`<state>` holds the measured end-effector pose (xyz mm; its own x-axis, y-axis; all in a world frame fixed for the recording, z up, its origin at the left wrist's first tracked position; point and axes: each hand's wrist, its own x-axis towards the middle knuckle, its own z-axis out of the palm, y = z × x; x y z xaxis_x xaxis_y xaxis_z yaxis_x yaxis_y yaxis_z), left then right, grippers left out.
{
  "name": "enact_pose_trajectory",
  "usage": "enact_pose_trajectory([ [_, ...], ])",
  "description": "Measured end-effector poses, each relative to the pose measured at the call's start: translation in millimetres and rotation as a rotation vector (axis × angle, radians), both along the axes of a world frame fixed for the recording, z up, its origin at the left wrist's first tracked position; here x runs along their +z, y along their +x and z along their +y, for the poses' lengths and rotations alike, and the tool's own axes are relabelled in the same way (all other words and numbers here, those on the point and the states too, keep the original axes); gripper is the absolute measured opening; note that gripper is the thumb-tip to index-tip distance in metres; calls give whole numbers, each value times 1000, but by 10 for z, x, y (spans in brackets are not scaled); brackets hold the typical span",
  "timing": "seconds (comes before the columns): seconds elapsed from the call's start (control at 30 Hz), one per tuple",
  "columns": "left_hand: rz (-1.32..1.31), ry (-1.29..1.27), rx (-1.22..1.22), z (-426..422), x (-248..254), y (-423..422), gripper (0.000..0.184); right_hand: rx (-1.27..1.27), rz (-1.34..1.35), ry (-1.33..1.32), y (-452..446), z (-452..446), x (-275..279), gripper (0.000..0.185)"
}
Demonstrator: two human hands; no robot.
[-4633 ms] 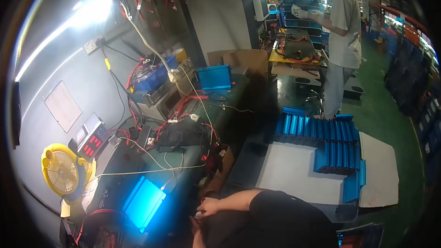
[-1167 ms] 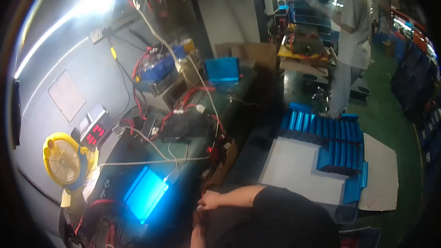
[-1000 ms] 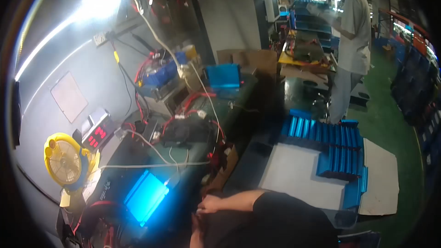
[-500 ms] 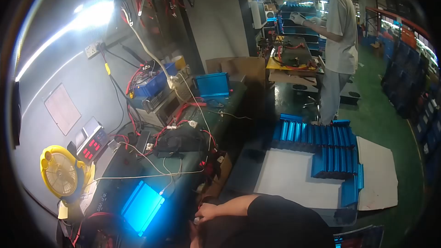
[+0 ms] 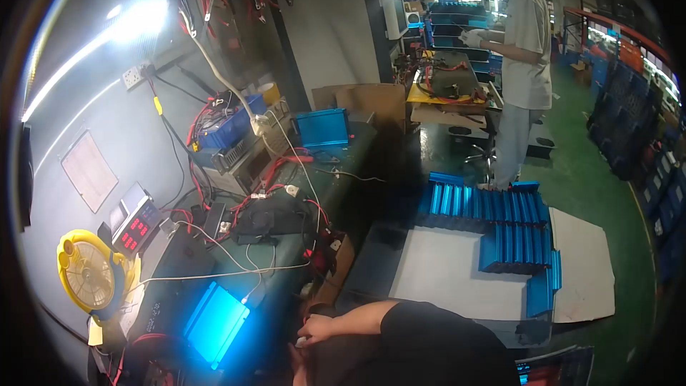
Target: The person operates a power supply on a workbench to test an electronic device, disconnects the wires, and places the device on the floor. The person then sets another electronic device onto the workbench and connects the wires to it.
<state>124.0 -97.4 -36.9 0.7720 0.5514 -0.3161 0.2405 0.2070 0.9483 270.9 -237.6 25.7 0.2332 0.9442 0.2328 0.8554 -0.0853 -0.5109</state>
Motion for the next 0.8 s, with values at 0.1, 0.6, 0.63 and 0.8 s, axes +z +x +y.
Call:
enact_pose_trajectory([
  [0.1, -423, -1542, -492, 666, -930, 94, 94, 6, 35, -110, -2, 26, 76, 43],
  [0.6, -65, -838, -131, 548, -855, 83, 46, -22, 2, 15, -13, -37, 77, 43],
  [0.63, -45, -791, -108, 512, -860, 101, 45, -23, 1, 10, -9, -25, 71, 43],
  [0.8, 64, -548, 13, 376, -908, 77, 53, -57, 93, -114, -23, -27, 150, 47],
])
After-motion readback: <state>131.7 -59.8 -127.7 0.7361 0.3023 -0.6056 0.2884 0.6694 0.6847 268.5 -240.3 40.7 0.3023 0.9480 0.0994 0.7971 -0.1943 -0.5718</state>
